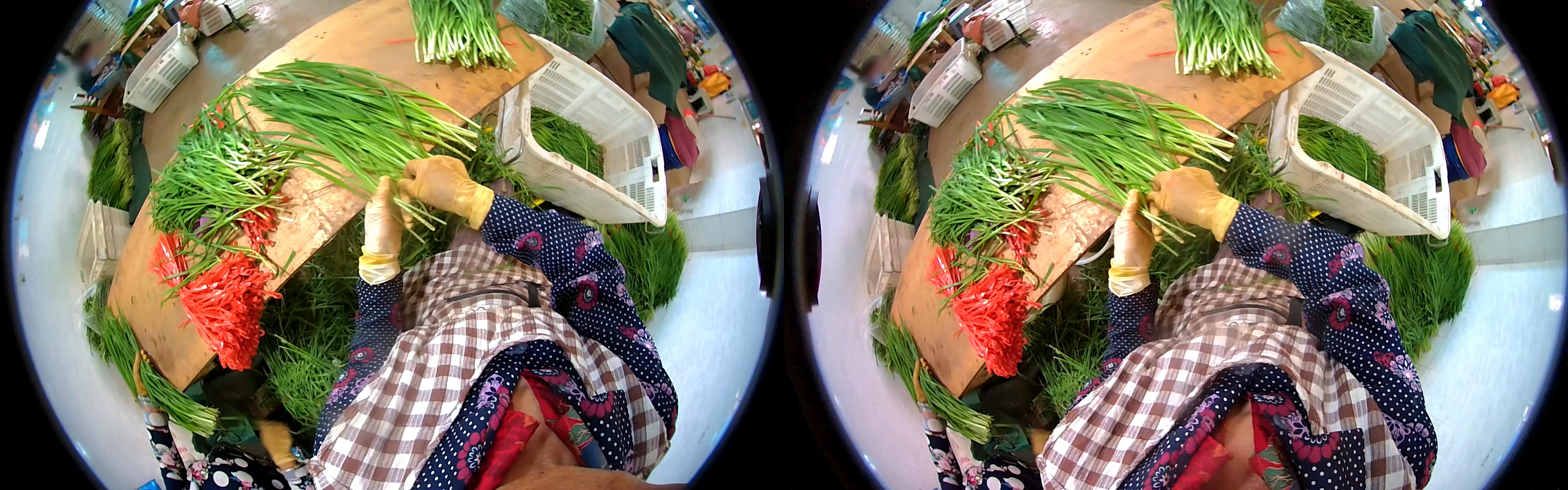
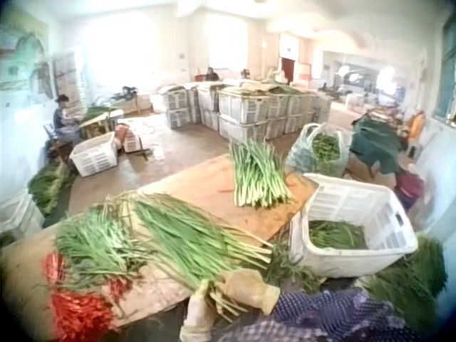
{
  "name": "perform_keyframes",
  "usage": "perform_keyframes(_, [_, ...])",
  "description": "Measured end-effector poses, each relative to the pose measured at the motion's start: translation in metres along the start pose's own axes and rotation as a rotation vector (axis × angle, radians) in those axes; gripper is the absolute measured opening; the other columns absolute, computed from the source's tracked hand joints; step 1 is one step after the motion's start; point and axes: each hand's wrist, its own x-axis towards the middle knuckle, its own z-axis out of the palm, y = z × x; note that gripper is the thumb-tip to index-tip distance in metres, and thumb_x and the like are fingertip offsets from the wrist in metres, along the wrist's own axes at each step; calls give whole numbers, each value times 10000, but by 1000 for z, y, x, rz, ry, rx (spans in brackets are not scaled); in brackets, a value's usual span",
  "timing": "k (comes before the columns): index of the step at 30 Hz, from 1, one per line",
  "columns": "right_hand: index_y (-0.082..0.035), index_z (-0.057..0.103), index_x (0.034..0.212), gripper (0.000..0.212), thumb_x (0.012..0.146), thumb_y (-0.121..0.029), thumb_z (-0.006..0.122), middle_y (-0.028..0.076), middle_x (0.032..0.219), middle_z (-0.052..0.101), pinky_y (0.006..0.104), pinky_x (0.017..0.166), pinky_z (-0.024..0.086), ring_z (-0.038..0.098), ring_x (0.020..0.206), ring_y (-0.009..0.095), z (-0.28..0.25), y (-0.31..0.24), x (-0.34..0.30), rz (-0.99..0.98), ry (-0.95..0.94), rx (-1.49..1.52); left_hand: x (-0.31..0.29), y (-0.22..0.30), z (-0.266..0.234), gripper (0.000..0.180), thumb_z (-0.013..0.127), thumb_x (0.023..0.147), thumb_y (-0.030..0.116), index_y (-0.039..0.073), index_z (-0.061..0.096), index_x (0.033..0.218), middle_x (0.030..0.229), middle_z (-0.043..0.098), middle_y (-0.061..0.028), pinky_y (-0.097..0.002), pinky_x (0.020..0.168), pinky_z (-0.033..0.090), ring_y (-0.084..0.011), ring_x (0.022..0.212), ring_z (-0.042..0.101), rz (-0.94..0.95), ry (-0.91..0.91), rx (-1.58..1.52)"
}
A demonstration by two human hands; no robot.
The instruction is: The person picks up a bunch of scallions from a table, trims the ends by hand, and places the bunch into a white plastic crate.
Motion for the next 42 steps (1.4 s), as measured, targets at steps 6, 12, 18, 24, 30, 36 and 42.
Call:
perform_keyframes(6, [-53, 619, 781, 245, 808, -285, 545, 143, 667, 620, 356, 558, 482, 620, 624, 279, -25, -26, -4, -50, 198, 103, -3, -2, 2, 216, 544, 868, 301, 87, 574, 856, 600, 528, 23, -186, 340, 341, -62, 398, 441, 3, 102, -72])
perform_keyframes(12, [6, 610, 760, 199, 809, -187, 600, 61, 596, 588, 244, 394, 436, 537, 483, 93, -112, -107, 25, -561, 493, 293, -1, -13, -1, 207, 599, 825, 270, 72, 633, 872, 591, 481, 41, -190, 344, 311, -55, 396, 399, 20, 116, -69])
perform_keyframes(18, [-27, 656, 823, 355, 828, -351, 511, 144, 644, 623, 314, 485, 497, 601, 486, 212, -129, -200, 106, -511, 218, 368, -6, -5, 15, 198, 573, 844, 247, 64, 623, 902, 607, 507, 35, -207, 370, 354, -78, 412, 420, -16, 173, 84])
perform_keyframes(24, [-40, 670, 890, 412, 785, -394, 488, 205, 975, 605, 431, 919, 334, 543, 989, 339, -11, -228, 178, -292, 109, -75, -1, -15, 22, 186, 568, 842, 219, 44, 579, 904, 708, 529, -32, -258, 455, 399, -133, 538, 476, 186, 143, -93])
perform_keyframes(30, [-10, 651, 791, 367, 773, -356, 533, 175, 803, 637, 361, 635, 507, 633, 701, 263, 6, -167, 187, -472, 111, -67, -16, 0, 9, 241, 536, 858, 240, 21, 556, 957, 863, 561, -100, -343, 644, 464, -208, 743, 548, 54, 18, -250])
perform_keyframes(36, [16, 632, 851, 413, 836, -376, 502, 95, 582, 594, 323, 477, 486, 585, 490, 169, -102, -47, 95, -258, -146, 90, 7, -15, -2, 293, 553, 847, 248, -34, 570, 925, 832, 591, -127, -377, 705, 491, -236, 754, 579, -75, -62, -367])
perform_keyframes(42, [-37, 638, 894, 442, 803, -457, 530, 146, 705, 627, 367, 611, 487, 624, 637, 251, -69, 45, -6, -201, -138, -90, 9, -19, 1, 278, 578, 840, 265, -2, 565, 921, 786, 590, -109, -381, 647, 509, -221, 686, 579, -74, -57, -295])
